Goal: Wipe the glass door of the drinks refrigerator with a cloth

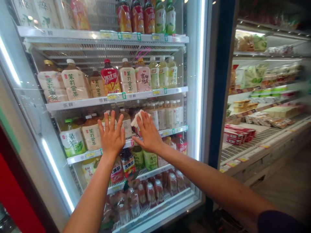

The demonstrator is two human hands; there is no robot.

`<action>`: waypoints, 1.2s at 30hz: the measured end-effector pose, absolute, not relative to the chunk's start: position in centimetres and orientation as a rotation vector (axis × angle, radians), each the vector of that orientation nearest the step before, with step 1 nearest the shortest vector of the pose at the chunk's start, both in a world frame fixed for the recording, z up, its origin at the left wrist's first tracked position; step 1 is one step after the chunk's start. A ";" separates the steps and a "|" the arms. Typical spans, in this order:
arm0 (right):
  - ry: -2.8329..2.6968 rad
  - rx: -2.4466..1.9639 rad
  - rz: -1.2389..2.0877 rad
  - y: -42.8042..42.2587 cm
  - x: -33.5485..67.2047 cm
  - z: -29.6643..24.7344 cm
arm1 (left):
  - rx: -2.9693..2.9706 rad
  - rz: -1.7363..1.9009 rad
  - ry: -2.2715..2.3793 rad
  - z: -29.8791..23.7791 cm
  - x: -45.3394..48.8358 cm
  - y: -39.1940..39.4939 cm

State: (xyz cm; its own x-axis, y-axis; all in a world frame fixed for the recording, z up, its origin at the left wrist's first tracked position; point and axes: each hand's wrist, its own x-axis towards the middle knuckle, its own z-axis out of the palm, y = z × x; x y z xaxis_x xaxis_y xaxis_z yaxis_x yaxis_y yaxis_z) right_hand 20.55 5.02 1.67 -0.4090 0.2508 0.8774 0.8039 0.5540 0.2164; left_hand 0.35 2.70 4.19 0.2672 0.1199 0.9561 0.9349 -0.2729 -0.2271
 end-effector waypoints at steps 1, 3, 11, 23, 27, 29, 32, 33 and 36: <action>-1.893 -0.875 -0.814 5.2 20.3 3.7 | -1.630 -1.126 -0.993 4.1 0.3 2.7; -1.835 -0.904 -0.799 5.4 19.7 5.7 | -1.643 -1.140 -0.997 4.2 0.3 2.7; -2.112 -0.731 -0.876 4.8 21.3 -5.1 | -1.627 -1.140 -0.981 4.2 0.5 2.6; -2.058 -0.802 -0.880 4.7 22.0 -3.1 | -1.599 -1.123 -0.975 4.1 0.4 2.8; -2.103 -0.765 -0.944 5.4 23.3 -1.3 | -1.649 -1.173 -0.978 4.2 0.3 2.8; -1.974 -0.851 -0.936 6.3 23.5 3.3 | -1.655 -1.180 -0.980 4.2 0.3 2.8; -1.821 -0.974 -0.895 6.9 23.1 7.2 | -1.644 -1.164 -0.981 4.2 0.3 2.7; -1.817 -0.978 -0.884 6.8 22.9 6.6 | -1.638 -1.156 -0.983 4.2 0.3 2.7; -1.940 -0.868 -0.881 5.7 23.1 0.2 | -1.620 -1.133 -0.985 4.2 0.4 2.7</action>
State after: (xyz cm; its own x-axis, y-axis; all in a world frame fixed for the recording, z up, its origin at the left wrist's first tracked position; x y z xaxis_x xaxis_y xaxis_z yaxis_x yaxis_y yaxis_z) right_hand 23.09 5.68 0.23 -0.4290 0.2450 0.8694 0.8159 0.5182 0.2565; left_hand 0.37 2.71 4.16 0.2628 0.1104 0.9585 0.9340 -0.2783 -0.2240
